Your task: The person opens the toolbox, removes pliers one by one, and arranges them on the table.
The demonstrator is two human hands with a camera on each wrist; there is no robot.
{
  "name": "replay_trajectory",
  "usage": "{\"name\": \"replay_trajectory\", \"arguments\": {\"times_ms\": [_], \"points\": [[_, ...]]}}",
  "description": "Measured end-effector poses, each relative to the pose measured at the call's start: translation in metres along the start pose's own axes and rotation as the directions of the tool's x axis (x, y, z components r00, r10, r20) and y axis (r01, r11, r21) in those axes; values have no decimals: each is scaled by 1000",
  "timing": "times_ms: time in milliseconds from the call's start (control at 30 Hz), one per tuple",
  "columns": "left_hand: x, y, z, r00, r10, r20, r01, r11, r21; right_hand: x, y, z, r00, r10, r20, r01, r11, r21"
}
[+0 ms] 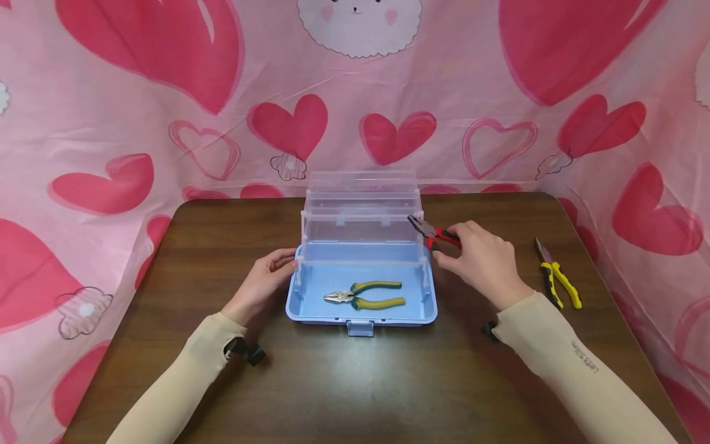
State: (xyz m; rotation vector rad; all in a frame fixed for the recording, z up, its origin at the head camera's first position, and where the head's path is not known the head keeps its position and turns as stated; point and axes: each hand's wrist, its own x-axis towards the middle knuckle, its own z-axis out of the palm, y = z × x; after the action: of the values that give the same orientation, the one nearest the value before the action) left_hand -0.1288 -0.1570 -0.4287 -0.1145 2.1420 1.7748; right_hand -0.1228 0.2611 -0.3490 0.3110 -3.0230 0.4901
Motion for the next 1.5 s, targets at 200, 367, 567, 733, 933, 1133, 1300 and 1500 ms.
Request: {"name": "replay_trajectory", "arguments": {"times_ms": [200, 367, 567, 733, 933, 1133, 1300, 1500], "points": [[0, 0, -1, 1000, 1, -4, -1, 1000, 7, -14, 27, 0, 996, 87, 12, -87, 996, 0], [-1, 1, -1, 1000, 3, -6, -3, 1000, 10, -24, 49, 2, 984, 172, 56, -172, 985, -6], [-1, 0, 0, 1000, 3, -9, -3, 1000, 17, -36, 73, 6, 966, 245, 83, -245, 970, -9], [-2, -1, -1, 1000, 11, -4, -11, 1000, 20, -42, 92, 8, 942, 313, 124, -313, 950, -21], [-2, -1, -2, 1000, 11, -4, -11, 1000, 11, -43, 114, 13, 907, 381, 180, -384, 923, -24], [-2, -2, -2, 1000, 16, -6, -16, 1000, 12, -39, 127, 16, 889, 412, 199, -413, 910, -37], [-2, -3, -2, 1000, 17, -6, -17, 1000, 6, -35, 135, 21, 874, 427, 233, -428, 903, -49], [0, -5, -2, 1000, 25, 2, -25, 1000, -6, -34, 143, 26, 857, 445, 260, -446, 893, -62]]}}
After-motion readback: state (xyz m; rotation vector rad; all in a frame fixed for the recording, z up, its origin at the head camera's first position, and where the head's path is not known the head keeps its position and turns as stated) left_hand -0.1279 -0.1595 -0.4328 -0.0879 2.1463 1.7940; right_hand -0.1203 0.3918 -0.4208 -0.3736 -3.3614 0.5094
